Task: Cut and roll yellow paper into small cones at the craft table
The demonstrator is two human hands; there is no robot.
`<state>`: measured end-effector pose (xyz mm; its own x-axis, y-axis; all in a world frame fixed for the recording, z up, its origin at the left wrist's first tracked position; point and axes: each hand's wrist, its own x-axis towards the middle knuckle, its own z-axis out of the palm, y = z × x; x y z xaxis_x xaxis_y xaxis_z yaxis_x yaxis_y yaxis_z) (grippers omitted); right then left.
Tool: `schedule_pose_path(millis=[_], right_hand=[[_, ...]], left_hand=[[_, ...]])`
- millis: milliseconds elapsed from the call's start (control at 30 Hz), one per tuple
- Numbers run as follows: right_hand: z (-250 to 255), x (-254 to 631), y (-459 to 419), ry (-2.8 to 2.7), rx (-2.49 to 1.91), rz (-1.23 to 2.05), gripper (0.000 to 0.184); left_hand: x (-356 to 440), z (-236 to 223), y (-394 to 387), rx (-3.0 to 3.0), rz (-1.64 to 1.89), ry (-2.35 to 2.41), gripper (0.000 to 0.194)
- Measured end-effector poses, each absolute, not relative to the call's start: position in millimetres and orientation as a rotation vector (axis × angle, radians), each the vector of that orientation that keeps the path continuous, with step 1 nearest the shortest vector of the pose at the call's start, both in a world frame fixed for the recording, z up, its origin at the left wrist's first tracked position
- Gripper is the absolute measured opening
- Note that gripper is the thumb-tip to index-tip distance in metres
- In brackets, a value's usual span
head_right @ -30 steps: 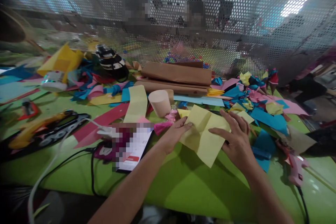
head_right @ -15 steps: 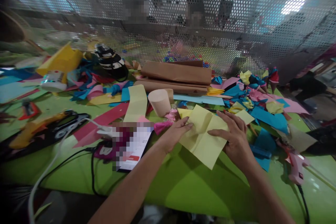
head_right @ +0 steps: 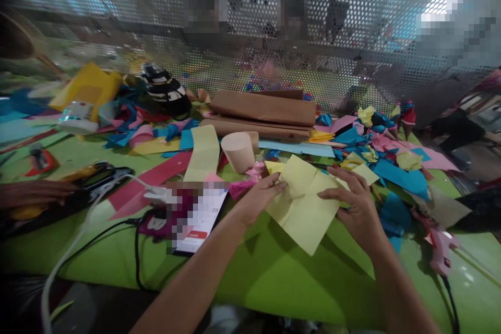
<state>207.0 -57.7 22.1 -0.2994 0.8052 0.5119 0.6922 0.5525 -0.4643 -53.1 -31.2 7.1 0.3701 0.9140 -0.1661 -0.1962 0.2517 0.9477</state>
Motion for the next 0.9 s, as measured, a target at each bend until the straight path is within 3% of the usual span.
schedule_pose_path(millis=[367, 567, 767, 900], right_hand=[[26.5, 216.3, -60.3, -1.924, -1.138, 0.611, 0.012], [31.1, 217.6, -61.2, -1.883, -1.131, 0.673, 0.013], [30.6, 216.6, -61.2, -1.862, -1.145, 0.739, 0.01], [28.5, 218.8, -59.6, -1.86, -1.146, 0.744, 0.016]], left_hand=[[-59.0, -1.8, -27.7, 1.04, 0.895, 1.029, 0.047], [-60.9, -1.9, -26.3, 1.114, 0.837, 0.944, 0.042], [-62.9, -1.6, -25.5, 1.131, 0.815, 1.085, 0.049], [-62.5, -0.1, -25.7, 1.136, 0.839, 1.015, 0.041]])
